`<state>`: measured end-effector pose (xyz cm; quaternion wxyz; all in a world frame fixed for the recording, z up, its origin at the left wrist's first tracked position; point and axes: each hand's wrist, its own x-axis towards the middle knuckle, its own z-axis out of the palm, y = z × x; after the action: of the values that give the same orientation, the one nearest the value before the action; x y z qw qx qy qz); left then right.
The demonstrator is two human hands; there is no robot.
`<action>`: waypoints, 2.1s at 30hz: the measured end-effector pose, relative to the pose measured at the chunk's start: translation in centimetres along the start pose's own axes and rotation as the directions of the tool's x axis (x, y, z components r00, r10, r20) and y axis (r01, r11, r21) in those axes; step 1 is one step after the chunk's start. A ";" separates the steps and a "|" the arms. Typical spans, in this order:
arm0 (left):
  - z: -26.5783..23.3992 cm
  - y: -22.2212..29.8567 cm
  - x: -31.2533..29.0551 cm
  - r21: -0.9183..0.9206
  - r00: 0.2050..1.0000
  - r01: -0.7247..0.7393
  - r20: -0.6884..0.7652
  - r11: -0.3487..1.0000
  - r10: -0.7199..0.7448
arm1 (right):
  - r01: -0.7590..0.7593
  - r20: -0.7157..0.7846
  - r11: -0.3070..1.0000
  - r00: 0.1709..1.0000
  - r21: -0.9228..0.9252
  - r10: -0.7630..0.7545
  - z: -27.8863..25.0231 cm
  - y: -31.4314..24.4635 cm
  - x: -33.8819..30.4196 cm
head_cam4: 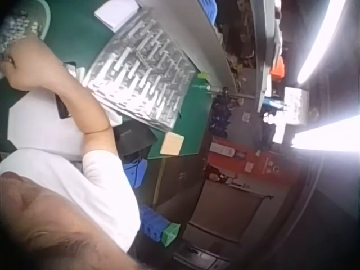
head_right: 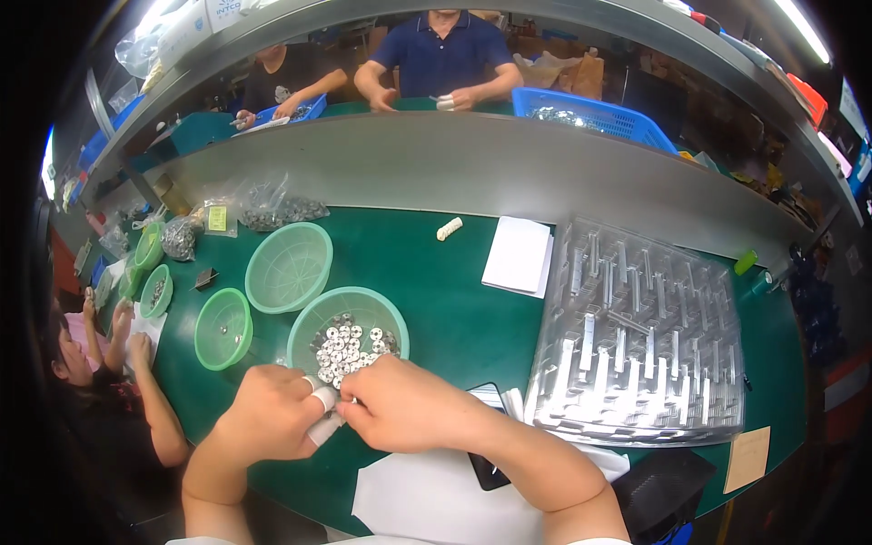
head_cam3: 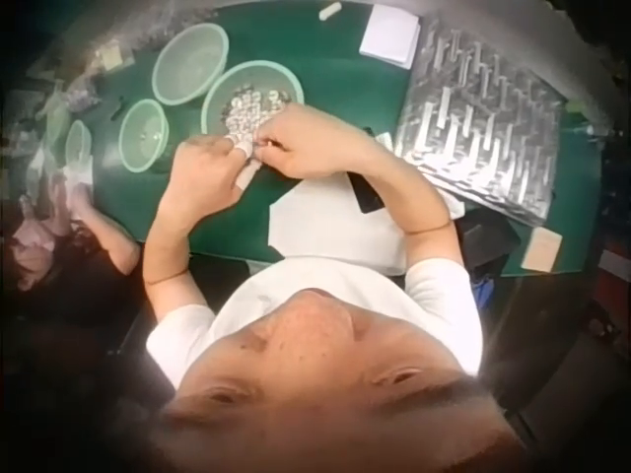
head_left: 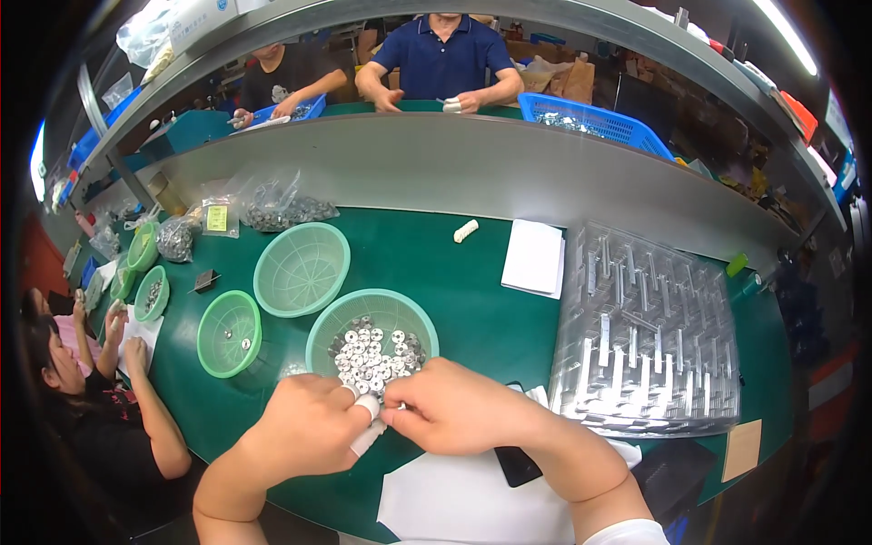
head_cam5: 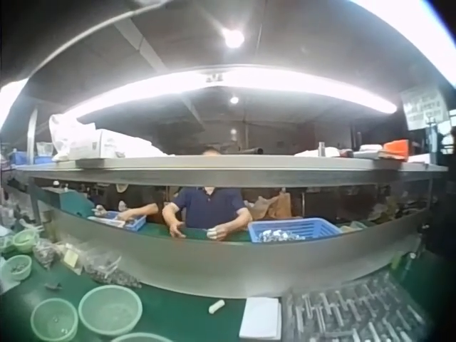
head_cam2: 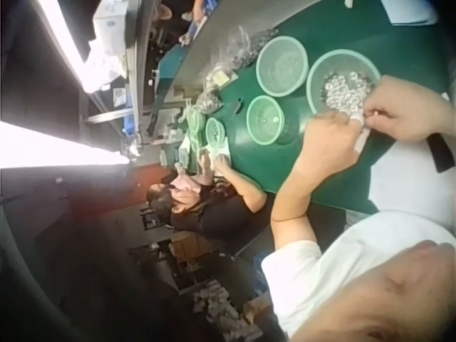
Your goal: Assemble small metal components from a bowl onto a cylindrical base at a workstation.
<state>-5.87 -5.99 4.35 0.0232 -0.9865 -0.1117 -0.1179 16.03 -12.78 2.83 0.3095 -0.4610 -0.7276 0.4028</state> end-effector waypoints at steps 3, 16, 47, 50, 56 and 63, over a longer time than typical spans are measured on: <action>-0.6 0.8 -0.7 -0.004 0.994 0.012 0.110 1.000 -0.011 | 0.008 0.106 1.000 0.994 -0.022 -0.006 0.9 0.4 -0.1; -0.6 1.1 -3.2 -0.122 0.991 0.023 0.133 0.992 -0.007 | -0.025 0.287 0.999 0.958 0.037 0.013 1.7 -1.4 0.0; 1.5 -15.1 -10.2 -0.361 0.554 0.757 -0.088 0.545 -0.828 | 0.057 -0.257 0.998 0.964 -0.029 -0.063 -1.0 -2.0 -0.9; 1.8 -18.1 -12.2 -0.205 0.513 0.824 -0.125 0.528 -0.849 | 0.080 -0.244 0.996 0.966 -0.035 -0.086 -1.2 -2.2 -1.1; 4.9 -22.4 -16.7 0.162 0.450 0.874 0.086 0.458 -0.889 | 0.114 -0.240 0.992 0.963 -0.050 -0.123 -1.3 -2.1 -1.1; 5.6 -22.0 -15.1 0.334 0.375 0.845 0.188 0.418 -0.908 | 0.092 -0.226 0.995 0.969 -0.047 -0.100 -1.4 -2.0 -1.1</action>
<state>-23.83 12.65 -4.26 0.0272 -0.7716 -0.6315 0.0711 16.69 -13.85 5.17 0.4019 -0.4739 -0.7158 0.3186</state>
